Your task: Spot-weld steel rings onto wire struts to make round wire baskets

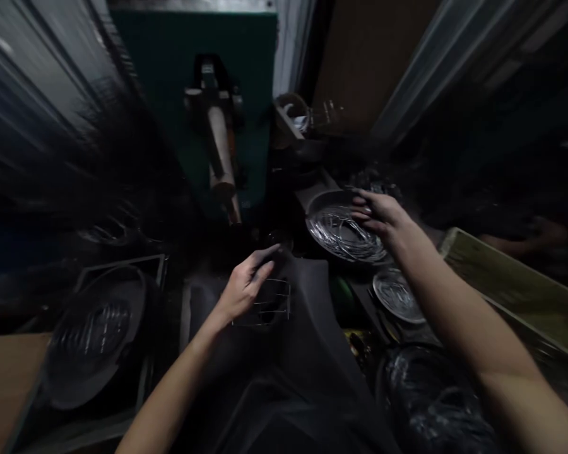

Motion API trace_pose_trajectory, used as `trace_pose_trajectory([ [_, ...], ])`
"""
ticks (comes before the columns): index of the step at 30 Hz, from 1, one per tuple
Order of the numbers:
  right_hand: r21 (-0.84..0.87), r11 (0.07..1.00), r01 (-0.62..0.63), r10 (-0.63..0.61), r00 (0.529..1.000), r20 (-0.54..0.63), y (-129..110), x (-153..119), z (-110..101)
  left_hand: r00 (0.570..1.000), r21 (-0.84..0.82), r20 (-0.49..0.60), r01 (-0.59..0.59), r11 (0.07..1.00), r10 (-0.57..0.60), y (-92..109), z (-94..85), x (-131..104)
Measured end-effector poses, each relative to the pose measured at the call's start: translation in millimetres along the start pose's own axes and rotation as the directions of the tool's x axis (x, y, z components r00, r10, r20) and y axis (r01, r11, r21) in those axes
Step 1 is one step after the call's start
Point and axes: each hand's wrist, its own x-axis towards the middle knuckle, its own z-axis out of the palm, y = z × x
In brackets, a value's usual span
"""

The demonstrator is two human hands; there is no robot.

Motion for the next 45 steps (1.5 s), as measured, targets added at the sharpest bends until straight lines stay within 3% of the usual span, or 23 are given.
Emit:
trace_pose_trajectory([
  [3,0.459,0.885,-0.080,-0.026,0.975,0.220,-29,-23,26,0.991,-0.115,0.104,-0.073,0.991,0.085,15,45.5,28],
  [5,0.580,0.808,-0.102,-0.085,0.955,0.286,-34,-38,45,0.992,-0.244,0.119,-0.017,0.970,0.047,19,64.4,41],
  [7,0.539,0.840,-0.067,-0.114,0.948,0.296,-24,-53,64,0.998,-0.401,0.050,0.045,0.915,-0.027,18,67.4,50],
  [10,0.265,0.960,0.094,-0.193,0.905,0.379,17,-78,87,0.984,-0.617,-0.069,0.085,0.782,-0.161,13,52.6,68],
  [13,0.045,0.966,0.255,-0.245,0.842,0.480,60,-97,104,0.948,-0.733,-0.016,0.206,0.648,-0.319,5,37.3,89],
  [15,0.000,0.952,0.305,-0.270,0.844,0.462,75,-101,115,0.923,-0.735,0.040,0.286,0.615,-0.382,-2,29.1,97],
  [18,-0.005,0.932,0.364,-0.337,0.869,0.361,76,-91,131,0.930,-0.598,0.002,0.295,0.745,-0.367,-16,10.5,75],
  [21,0.082,0.970,0.230,-0.245,0.905,0.349,68,-80,143,0.979,-0.209,-0.065,0.173,0.962,-0.191,-35,-15.5,7],
  [23,0.169,0.985,0.035,-0.112,0.877,0.467,64,-79,150,0.992,0.084,0.047,0.113,0.990,-0.117,-56,-26.2,-46],
  [24,0.200,0.978,-0.056,-0.060,0.845,0.531,63,-81,153,0.995,0.205,0.042,0.076,0.976,-0.087,-68,-26.4,-68],
  [25,0.218,0.968,-0.129,-0.021,0.816,0.577,62,-84,157,0.998,0.292,0.020,0.052,0.955,-0.060,-81,-22.9,-86],
  [27,0.226,0.952,-0.208,0.026,0.788,0.615,62,-89,164,0.990,0.351,-0.137,0.025,0.936,0.025,-104,-7.9,-103],
  [29,0.230,0.951,-0.205,0.026,0.797,0.604,60,-91,170,0.940,0.328,-0.313,-0.026,0.944,0.134,-120,7.5,-97],
  [31,0.258,0.952,-0.165,-0.017,0.813,0.583,54,-86,175,0.890,0.320,-0.388,-0.113,0.941,0.239,-124,12.8,-78],
  [35,0.333,0.939,-0.087,-0.105,0.849,0.518,34,-62,182,0.868,0.344,-0.362,-0.214,0.914,0.339,-114,-6.0,-38],
  [39,0.319,0.943,-0.095,-0.076,0.871,0.485,10,-41,192,0.853,0.325,-0.383,-0.235,0.916,0.355,-106,-28.1,-13],
  [45,0.300,0.944,-0.137,-0.034,0.864,0.503,-9,-24,210,0.810,0.321,-0.409,-0.305,0.897,0.421,-106,-46.3,12],
])
